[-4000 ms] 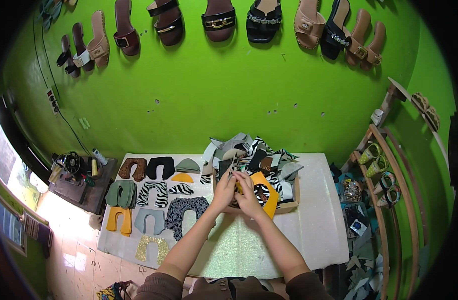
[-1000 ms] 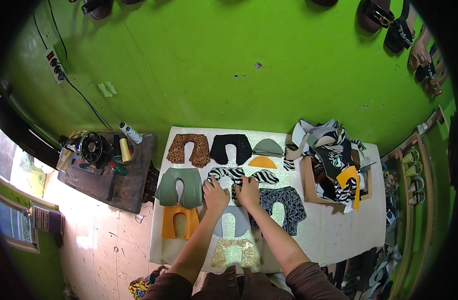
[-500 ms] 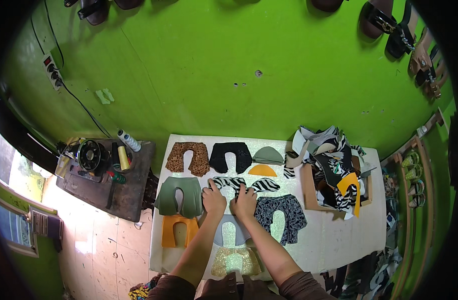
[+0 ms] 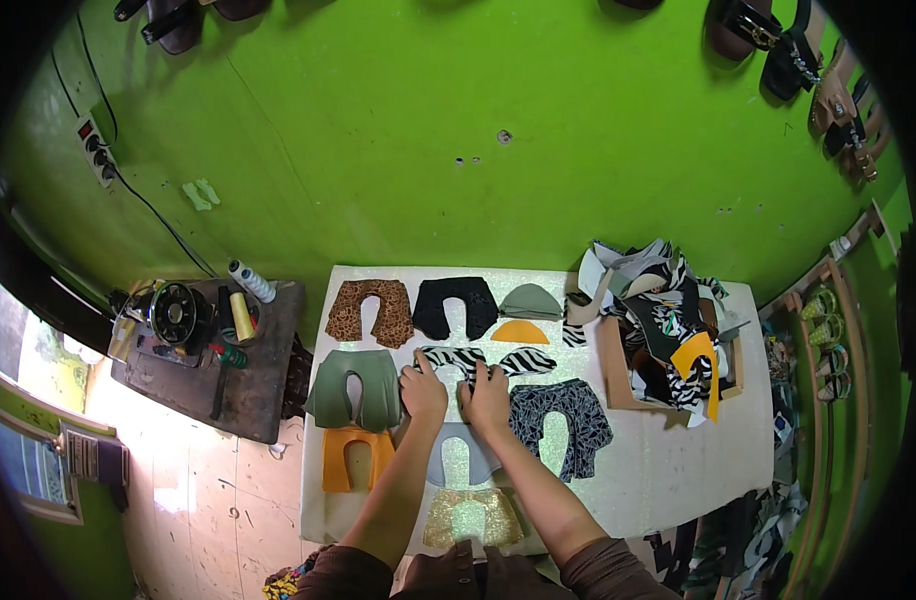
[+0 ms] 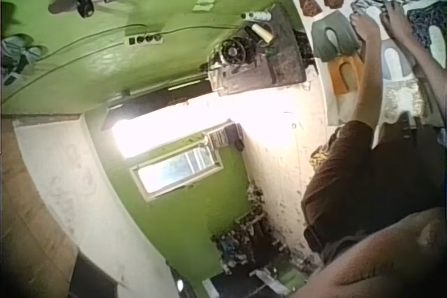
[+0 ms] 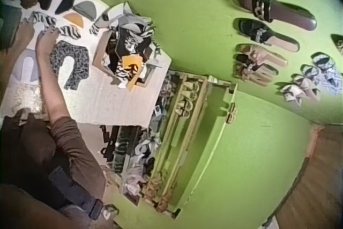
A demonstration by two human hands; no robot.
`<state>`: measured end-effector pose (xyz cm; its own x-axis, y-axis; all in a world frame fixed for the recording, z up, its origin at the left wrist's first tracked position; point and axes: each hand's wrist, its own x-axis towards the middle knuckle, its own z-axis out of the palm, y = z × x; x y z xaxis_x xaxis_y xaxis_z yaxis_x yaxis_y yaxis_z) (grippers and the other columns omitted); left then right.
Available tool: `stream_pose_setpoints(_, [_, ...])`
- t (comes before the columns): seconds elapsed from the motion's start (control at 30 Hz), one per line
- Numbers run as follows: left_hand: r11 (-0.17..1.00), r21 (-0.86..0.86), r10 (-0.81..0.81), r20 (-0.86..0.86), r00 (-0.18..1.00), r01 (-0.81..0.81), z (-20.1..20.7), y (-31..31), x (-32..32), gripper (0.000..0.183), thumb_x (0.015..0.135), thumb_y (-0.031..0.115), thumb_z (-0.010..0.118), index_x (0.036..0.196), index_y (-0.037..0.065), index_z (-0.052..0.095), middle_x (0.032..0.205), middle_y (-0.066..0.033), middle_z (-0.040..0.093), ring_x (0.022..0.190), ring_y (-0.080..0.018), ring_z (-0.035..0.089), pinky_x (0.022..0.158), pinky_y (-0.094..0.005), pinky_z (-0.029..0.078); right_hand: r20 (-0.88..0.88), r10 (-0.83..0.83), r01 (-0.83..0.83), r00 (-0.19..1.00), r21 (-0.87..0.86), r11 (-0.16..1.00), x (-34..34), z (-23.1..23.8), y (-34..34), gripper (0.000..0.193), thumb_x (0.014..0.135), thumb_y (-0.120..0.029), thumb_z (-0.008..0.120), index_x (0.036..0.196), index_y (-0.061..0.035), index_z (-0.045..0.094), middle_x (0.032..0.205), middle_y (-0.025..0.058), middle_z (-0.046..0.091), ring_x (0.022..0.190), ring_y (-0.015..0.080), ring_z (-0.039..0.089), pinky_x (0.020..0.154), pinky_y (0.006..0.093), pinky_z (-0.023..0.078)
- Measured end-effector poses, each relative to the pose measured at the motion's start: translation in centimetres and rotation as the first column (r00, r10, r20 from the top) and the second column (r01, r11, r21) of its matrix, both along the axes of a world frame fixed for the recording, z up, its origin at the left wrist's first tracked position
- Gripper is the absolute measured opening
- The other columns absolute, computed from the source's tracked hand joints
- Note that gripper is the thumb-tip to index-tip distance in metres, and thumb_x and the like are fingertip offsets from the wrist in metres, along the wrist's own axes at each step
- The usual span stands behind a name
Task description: Sorting and arranging various patterned and colored shoe upper components on a workbench.
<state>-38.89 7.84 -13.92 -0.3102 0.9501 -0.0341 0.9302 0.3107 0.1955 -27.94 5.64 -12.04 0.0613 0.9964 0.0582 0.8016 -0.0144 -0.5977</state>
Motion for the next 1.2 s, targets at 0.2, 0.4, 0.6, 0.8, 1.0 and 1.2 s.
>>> stream_pose_setpoints(0.2, [0.971, 0.167, -0.179, 0.024, 0.983, 0.173, 0.7, -2.9, -0.3, 0.067, 0.078, 0.026, 0.054, 0.135, 0.004, 0.026, 0.135, -0.0198, 0.031, 0.119, -0.0325, 0.039, 0.088, -0.0389, 0.041, 0.290, 0.031, -0.128, 0.957, 0.323, 0.938, 0.5, 0.5, -1.7, 0.046, 0.079, -0.021, 0.051, 0.119, 0.0002, 0.045, 0.124, 0.0198, 0.043, 0.115, 0.0353, 0.039, 0.094, 0.0472, 0.032])
stream_pose_setpoints(0.4, [0.958, 0.039, -0.282, -0.046, 0.958, 0.284, 0.7, -4.4, -0.6, 0.055, 0.081, 0.028, 0.051, 0.130, 0.004, 0.038, 0.139, -0.0115, 0.031, 0.126, -0.0281, 0.032, 0.097, -0.0401, 0.033, 0.296, 0.189, -0.231, 0.936, 0.115, 0.966, 2.0, -0.5, -2.1, 0.046, 0.083, -0.024, 0.047, 0.124, -0.0039, 0.043, 0.133, 0.0165, 0.037, 0.127, 0.0330, 0.027, 0.102, 0.0485, 0.023])
stream_pose_setpoints(0.6, [0.874, 0.289, -0.408, 0.000, 0.913, 0.390, 4.5, -5.5, 4.4, 0.043, 0.078, 0.005, 0.046, 0.121, 0.005, 0.047, 0.138, -0.0106, 0.033, 0.123, -0.0300, 0.037, 0.097, -0.0364, 0.036, 0.136, 0.251, -0.281, 0.958, 0.295, 0.913, 6.9, 3.5, -3.4, 0.039, 0.081, -0.016, 0.049, 0.118, -0.0041, 0.049, 0.130, 0.0212, 0.037, 0.124, 0.0363, 0.030, 0.100, 0.0453, 0.028])
stream_pose_setpoints(0.8, [0.862, 0.354, -0.479, 0.339, 0.810, 0.362, 6.6, -6.7, 13.9, 0.044, 0.075, -0.002, 0.046, 0.119, 0.002, 0.049, 0.137, -0.0189, 0.031, 0.124, -0.0331, 0.034, 0.096, -0.0351, 0.037, 0.002, 0.283, -0.268, 0.959, 0.330, 0.905, 15.2, 5.1, -5.4, 0.036, 0.077, -0.008, 0.052, 0.112, -0.0040, 0.051, 0.124, 0.0227, 0.039, 0.117, 0.0386, 0.037, 0.096, 0.0433, 0.034])
stream_pose_setpoints(1.0, [0.752, 0.432, -0.632, 0.259, 0.731, 0.497, 10.0, -8.5, 22.0, 0.045, 0.073, 0.000, 0.049, 0.119, 0.000, 0.049, 0.133, -0.0243, 0.033, 0.121, -0.0385, 0.035, 0.099, -0.0383, 0.033, -0.172, 0.362, -0.287, 0.916, 0.347, 0.893, 23.8, 6.2, -8.3, 0.027, 0.076, -0.005, 0.052, 0.103, -0.0014, 0.055, 0.121, 0.0197, 0.044, 0.109, 0.0365, 0.045, 0.091, 0.0393, 0.039])
stream_pose_setpoints(1.2, [0.718, 0.495, -0.669, 0.299, 0.680, 0.489, 11.0, -8.8, 27.6, 0.055, 0.071, -0.003, 0.050, 0.124, 0.007, 0.045, 0.133, -0.0197, 0.036, 0.120, -0.0360, 0.038, 0.099, -0.0498, 0.029, -0.073, 0.430, -0.381, 0.900, 0.349, 0.856, 28.5, 7.8, -7.3, 0.027, 0.073, -0.005, 0.054, 0.099, 0.0006, 0.056, 0.119, 0.0216, 0.044, 0.109, 0.0379, 0.044, 0.091, 0.0427, 0.038])
